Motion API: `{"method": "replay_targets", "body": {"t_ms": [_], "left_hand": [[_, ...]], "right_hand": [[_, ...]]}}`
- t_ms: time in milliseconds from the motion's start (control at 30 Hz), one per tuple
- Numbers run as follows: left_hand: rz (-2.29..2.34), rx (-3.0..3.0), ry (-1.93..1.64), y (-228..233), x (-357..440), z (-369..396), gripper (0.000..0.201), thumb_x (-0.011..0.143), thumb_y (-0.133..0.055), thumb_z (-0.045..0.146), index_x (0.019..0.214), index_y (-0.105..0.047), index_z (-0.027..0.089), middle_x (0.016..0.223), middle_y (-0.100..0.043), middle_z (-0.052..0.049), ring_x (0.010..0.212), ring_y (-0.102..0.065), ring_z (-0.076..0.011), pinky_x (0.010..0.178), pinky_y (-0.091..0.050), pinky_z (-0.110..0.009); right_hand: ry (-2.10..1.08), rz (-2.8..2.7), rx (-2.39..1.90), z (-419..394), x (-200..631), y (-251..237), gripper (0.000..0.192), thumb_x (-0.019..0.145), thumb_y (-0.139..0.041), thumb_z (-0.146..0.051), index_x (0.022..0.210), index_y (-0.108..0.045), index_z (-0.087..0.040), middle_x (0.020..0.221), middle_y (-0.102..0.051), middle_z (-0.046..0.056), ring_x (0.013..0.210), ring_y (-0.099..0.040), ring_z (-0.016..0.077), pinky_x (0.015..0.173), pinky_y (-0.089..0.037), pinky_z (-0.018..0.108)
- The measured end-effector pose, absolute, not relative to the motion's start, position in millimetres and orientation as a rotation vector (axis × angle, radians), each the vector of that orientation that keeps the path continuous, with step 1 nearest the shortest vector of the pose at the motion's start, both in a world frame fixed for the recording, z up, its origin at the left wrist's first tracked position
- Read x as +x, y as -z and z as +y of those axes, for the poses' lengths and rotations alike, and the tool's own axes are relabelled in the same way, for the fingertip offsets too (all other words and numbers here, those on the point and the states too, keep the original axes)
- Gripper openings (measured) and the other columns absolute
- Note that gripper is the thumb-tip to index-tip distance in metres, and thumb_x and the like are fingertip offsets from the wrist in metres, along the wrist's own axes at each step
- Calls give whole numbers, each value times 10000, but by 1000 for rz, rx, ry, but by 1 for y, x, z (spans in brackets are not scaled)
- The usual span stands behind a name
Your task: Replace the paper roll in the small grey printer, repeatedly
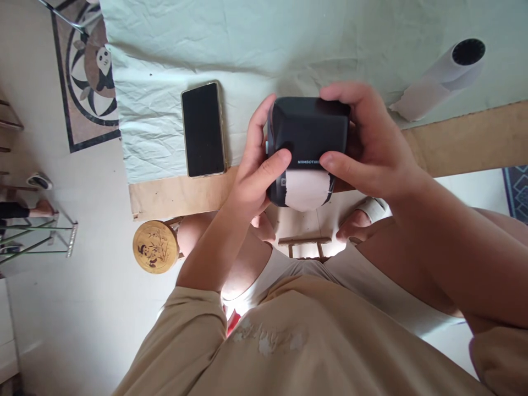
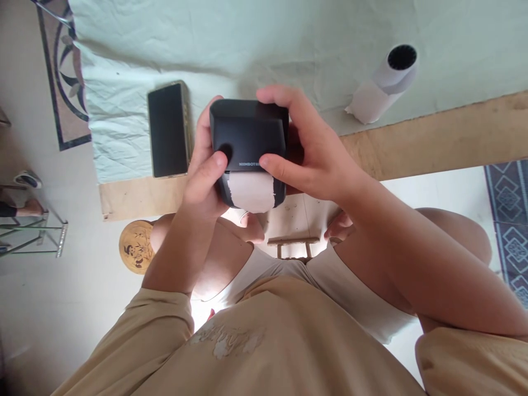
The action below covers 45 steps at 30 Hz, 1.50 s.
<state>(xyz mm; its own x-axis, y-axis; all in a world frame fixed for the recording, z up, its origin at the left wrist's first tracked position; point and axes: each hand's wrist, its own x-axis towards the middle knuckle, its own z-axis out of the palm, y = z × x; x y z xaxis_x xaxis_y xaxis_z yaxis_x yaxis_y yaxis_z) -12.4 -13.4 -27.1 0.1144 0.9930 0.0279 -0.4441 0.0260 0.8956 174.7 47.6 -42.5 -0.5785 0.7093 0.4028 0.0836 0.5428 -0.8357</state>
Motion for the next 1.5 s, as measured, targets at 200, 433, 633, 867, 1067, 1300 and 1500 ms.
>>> {"method": "replay_targets", "body": {"t_ms": [200, 433, 633, 867, 1067, 1300, 1500], "left_hand": [[771, 917, -1307, 26, -12, -12, 381, 898, -581, 302, 1271, -511, 339, 1353, -557, 54, 1305, -570, -165, 1040, -513, -283], [771, 898, -1299, 29, -15, -10, 426, 833, -678, 336, 1241, -559, 357, 1324, -576, 46, 1360, -520, -221, 1137, -481, -372], [798, 885, -1312, 29, -14, -9, 415, 826, -675, 393, 1225, -561, 384, 1324, -588, 53, 1394, -489, -222, 1129, -491, -369], [954, 694, -1284, 28, -12, -9, 333, 921, -482, 501, 1018, -635, 222, 1072, -700, -44, 1485, -386, -256, 1191, -428, -441], [966, 725, -1326, 31, -12, -7, 295, 942, -486, 468, 956, -667, 236, 939, -717, -30, 1471, -414, -226, 1194, -428, -375], [956, 693, -1331, 21, -12, -7, 292, 1004, -399, 320, 996, -658, 185, 813, -661, -6, 1328, -574, -184, 1146, -469, -311], [909, 587, -1299, 20, -12, -7, 270, 978, -446, 344, 925, -663, 192, 854, -701, -24, 1378, -526, -209, 1152, -471, -305]], "right_hand": [[-1079, -2010, -656, 49, 175, 43, 577, 863, -636, -413, 1359, -378, -267, 1354, -513, 76, 1034, -607, 132, 807, -553, 261], [-1076, -2043, -680, 48, 176, 40, 577, 857, -631, -384, 1354, -363, -267, 1303, -533, 78, 1022, -610, 148, 801, -559, 301], [-1014, -2027, -663, 46, 174, 40, 519, 863, -599, -421, 1317, -397, -274, 1322, -527, 73, 1103, -592, 175, 899, -552, 354], [-1052, -1993, -681, 46, 175, 45, 399, 957, -415, -438, 1336, -414, -312, 1368, -538, 55, 1224, -554, 193, 1075, -475, 420], [-1081, -1991, -675, 46, 176, 43, 442, 932, -445, -430, 1361, -406, -331, 1393, -520, 49, 1248, -547, 219, 1108, -465, 452], [-944, -2195, -603, 46, 177, 34, 702, 825, -604, -448, 1430, -257, -362, 1478, -388, 29, 1354, -442, 249, 1166, -429, 496], [-787, -2229, -646, 46, 176, 30, 728, 838, -596, -458, 1465, -244, -347, 1482, -398, 49, 1367, -452, 254, 966, -548, 413]]}}
